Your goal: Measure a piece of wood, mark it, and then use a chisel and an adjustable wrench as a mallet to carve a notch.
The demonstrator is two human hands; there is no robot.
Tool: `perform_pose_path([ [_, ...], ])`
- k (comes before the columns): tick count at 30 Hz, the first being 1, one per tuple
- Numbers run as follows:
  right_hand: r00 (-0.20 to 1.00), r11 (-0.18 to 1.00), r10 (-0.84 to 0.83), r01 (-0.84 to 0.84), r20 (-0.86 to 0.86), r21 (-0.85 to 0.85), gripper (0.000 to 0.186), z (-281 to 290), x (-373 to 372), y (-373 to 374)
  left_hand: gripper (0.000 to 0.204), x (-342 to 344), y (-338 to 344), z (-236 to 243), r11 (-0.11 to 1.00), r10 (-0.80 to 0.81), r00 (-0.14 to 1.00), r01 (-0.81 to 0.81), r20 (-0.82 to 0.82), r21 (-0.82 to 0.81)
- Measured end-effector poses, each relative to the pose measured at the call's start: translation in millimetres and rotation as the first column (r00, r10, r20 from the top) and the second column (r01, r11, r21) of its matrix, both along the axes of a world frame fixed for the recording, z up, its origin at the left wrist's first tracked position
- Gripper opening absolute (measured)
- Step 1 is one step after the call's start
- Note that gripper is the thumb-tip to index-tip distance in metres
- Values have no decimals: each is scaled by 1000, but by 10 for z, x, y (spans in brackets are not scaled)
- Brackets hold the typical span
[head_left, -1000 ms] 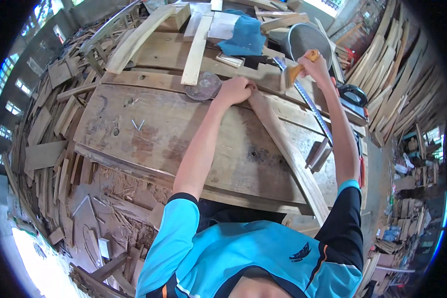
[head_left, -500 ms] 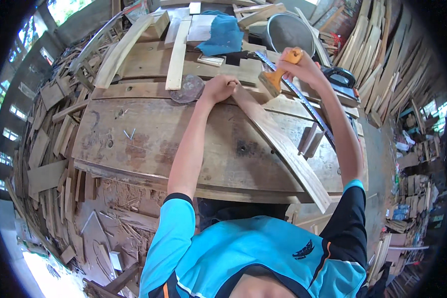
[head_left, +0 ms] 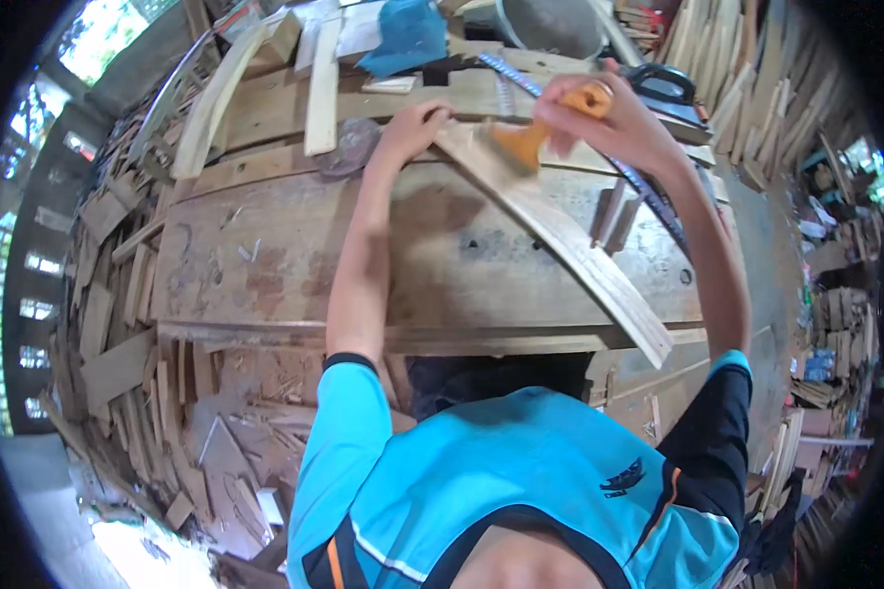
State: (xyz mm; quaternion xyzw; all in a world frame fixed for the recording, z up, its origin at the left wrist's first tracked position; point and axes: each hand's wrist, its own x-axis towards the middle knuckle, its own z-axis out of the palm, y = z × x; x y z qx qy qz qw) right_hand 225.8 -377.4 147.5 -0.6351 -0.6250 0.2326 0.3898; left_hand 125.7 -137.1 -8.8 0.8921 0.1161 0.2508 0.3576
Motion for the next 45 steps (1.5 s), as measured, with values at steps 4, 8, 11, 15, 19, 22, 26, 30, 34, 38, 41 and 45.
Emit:
perform_pose_path([
  [4, 942, 920, 311, -332, -130, -208, 15, -137, -780, -134, 26, -115, -70, 225, 999, 25, 999, -26, 25, 26],
  [8, 814, 778, 402, -545, -419, -313, 16, -176, -1032, -40, 21, -573, -345, 755, 995, 68, 947, -41, 314, -92],
  [11, 984, 941, 112, -151, -142, -303, 13, -285, -810, 360, 19, -1245, -590, 854, 978, 195, 923, -155, 333, -141],
  [15, 787, 869, 474, -490, 396, -68, 15, -539, -1061, 630, 17, -2091, -560, 366, 833, 483, 794, -547, 368, 87],
  [19, 723, 722, 690, -685, -38, 99, 18, -291, -1548, 298, 19, -2339, -648, 186, 690, 695, 602, -712, 394, -128],
  [22, 785, 810, 567, -586, -249, -1, 18, -131, -1480, 394, 22, -2448, -496, 173, 732, 640, 708, -680, 298, 41],
  [26, 932, 927, 209, -286, 297, 242, 14, -190, -698, 742, 27, -2350, -463, 173, 770, 588, 759, -631, 281, 96],
  [30, 912, 951, 252, -295, 324, 90, 12, -254, -98, 747, 32, -2384, -473, 140, 786, 614, 754, -609, 233, -101],
  [34, 996, 988, 86, -84, 11, -132, 11, -24, -19, 607, 33, -2400, -515, 144, 794, 607, 776, -600, 172, -97],
  [38, 871, 923, 140, -286, 471, 256, 11, -125, -15, 619, 29, -2317, -543, 183, 807, 587, 798, -590, 138, -23],
  [41, 946, 947, 307, -293, 106, -128, 10, -39, -117, 513, 24, -2324, -546, 185, 793, 586, 803, -596, 110, 123],
  [45, 949, 981, 180, -194, 260, 29, 12, -61, -6, 589, 17, -2263, -515, 135, 743, 575, 812, -568, 99, 354],
])
